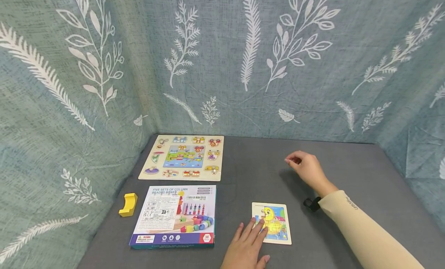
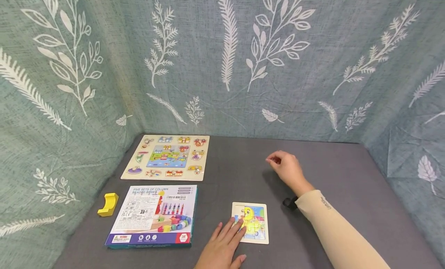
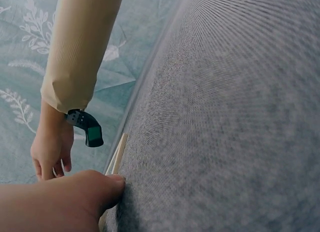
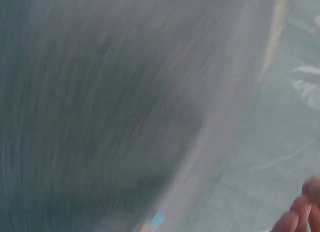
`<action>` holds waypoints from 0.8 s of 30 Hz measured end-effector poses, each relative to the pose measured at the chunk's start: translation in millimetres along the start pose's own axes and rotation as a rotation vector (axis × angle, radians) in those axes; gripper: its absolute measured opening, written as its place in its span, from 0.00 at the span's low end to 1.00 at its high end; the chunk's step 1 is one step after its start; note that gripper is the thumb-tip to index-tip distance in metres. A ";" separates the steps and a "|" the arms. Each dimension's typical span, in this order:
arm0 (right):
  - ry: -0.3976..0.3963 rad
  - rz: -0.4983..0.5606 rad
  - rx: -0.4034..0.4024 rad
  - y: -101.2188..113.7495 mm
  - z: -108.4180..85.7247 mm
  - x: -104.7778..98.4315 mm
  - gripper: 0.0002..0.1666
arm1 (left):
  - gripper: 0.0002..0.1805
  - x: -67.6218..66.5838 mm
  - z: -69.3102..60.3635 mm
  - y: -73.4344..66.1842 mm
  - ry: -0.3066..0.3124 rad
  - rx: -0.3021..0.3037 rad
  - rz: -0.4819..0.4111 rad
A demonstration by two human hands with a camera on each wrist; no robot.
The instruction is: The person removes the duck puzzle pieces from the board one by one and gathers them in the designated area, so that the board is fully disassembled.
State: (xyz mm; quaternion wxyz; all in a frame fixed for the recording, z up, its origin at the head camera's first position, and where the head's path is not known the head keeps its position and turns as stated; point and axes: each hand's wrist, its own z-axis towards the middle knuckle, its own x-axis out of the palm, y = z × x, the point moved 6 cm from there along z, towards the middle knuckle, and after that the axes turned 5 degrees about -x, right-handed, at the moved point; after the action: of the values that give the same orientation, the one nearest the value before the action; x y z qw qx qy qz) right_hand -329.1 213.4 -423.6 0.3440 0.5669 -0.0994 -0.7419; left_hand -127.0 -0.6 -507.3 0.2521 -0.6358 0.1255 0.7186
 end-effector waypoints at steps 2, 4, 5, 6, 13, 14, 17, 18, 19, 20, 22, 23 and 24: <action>0.029 0.059 -0.032 8.1 -4.6 7.2 0.04 | 0.36 -0.3 0.2 0.1 -0.011 0.005 0.005; 0.084 0.113 -0.055 15.0 -10.1 15.3 0.04 | 0.36 0.4 0.5 0.3 0.001 0.003 -0.002; 0.127 0.144 -0.067 18.2 -13.1 19.6 0.04 | 0.36 1.2 0.8 0.5 0.020 -0.002 -0.013; 0.180 0.183 -0.081 21.3 -16.0 24.3 0.04 | 0.36 2.3 1.1 0.8 0.045 -0.009 -0.028; 0.589 0.430 -0.204 45.6 -35.9 53.1 0.09 | 0.37 5.8 2.0 2.4 0.123 -0.035 -0.065; 0.621 0.440 -0.212 47.8 -38.3 55.7 0.10 | 0.37 6.4 2.0 2.9 0.129 -0.037 -0.067; 0.689 0.451 -0.189 51.1 -44.8 62.3 0.10 | 0.37 8.4 2.8 4.3 0.177 -0.052 -0.093; 0.705 0.459 -0.174 51.4 -47.0 64.2 0.10 | 0.37 8.8 2.8 4.5 0.184 -0.053 -0.096; 0.718 0.463 -0.164 51.8 -49.0 65.9 0.10 | 0.37 9.2 2.7 4.6 0.186 -0.053 -0.101; 0.729 0.466 -0.159 52.3 -51.0 67.4 0.10 | 0.37 9.6 2.8 4.7 0.183 -0.051 -0.100; 0.748 0.469 -0.155 53.2 -54.7 70.5 0.10 | 0.37 9.5 2.6 4.7 0.172 -0.046 -0.091; 0.753 0.465 -0.167 54.2 -56.5 71.6 0.10 | 0.37 9.4 2.4 4.5 0.163 -0.041 -0.083; 0.758 0.453 -0.179 54.7 -58.3 73.0 0.09 | 0.37 9.4 2.5 4.4 0.152 -0.036 -0.073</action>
State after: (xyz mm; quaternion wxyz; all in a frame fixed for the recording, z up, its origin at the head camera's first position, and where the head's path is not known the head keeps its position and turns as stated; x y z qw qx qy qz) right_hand -263.1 141.4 -470.3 0.5576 0.7306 -0.0235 -0.3933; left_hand -132.0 -1.1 -516.7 0.2565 -0.6971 0.1078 0.6608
